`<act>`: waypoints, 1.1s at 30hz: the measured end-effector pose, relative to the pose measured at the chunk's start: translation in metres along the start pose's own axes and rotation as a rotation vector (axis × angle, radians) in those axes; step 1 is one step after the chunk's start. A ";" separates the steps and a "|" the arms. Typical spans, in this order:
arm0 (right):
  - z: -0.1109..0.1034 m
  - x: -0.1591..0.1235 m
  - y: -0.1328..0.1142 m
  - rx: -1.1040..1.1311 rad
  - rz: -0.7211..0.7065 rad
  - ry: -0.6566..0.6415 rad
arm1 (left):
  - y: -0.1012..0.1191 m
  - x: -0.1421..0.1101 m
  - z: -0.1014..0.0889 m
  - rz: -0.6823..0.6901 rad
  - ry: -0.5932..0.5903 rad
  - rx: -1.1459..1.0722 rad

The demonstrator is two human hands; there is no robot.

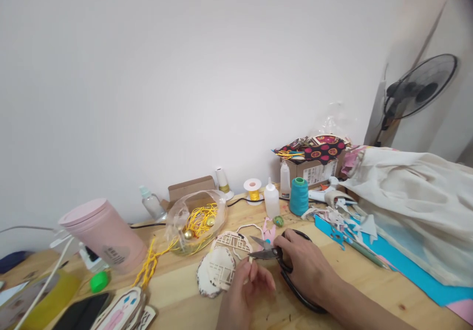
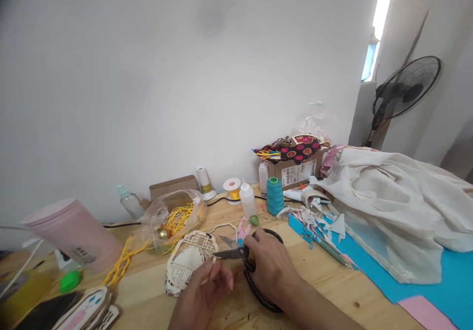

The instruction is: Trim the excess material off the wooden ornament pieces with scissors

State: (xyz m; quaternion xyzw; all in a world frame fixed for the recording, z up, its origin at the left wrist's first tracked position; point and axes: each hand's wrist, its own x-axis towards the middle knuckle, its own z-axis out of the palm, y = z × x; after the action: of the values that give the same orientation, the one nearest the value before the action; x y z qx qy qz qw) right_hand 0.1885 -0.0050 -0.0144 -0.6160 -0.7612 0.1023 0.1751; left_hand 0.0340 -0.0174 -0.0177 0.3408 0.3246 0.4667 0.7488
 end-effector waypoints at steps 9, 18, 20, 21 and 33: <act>-0.005 0.007 0.019 0.035 0.100 0.098 | -0.004 -0.005 0.006 -0.062 -0.102 -0.047; -0.004 0.002 0.013 0.047 0.029 0.041 | -0.009 -0.004 -0.004 -0.035 -0.142 0.119; -0.004 0.005 0.021 0.044 0.086 0.072 | -0.008 -0.007 -0.003 -0.051 -0.155 0.179; -0.004 0.006 0.024 0.067 0.097 0.096 | -0.007 -0.008 -0.002 -0.056 -0.156 0.179; -0.006 0.007 -0.002 1.092 -0.077 -0.018 | -0.010 -0.004 -0.003 -0.238 -0.105 0.223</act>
State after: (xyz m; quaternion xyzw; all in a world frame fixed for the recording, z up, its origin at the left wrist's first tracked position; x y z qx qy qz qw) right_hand 0.1876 0.0010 -0.0076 -0.4061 -0.6210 0.4815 0.4664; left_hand 0.0345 -0.0240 -0.0264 0.4048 0.3731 0.3174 0.7722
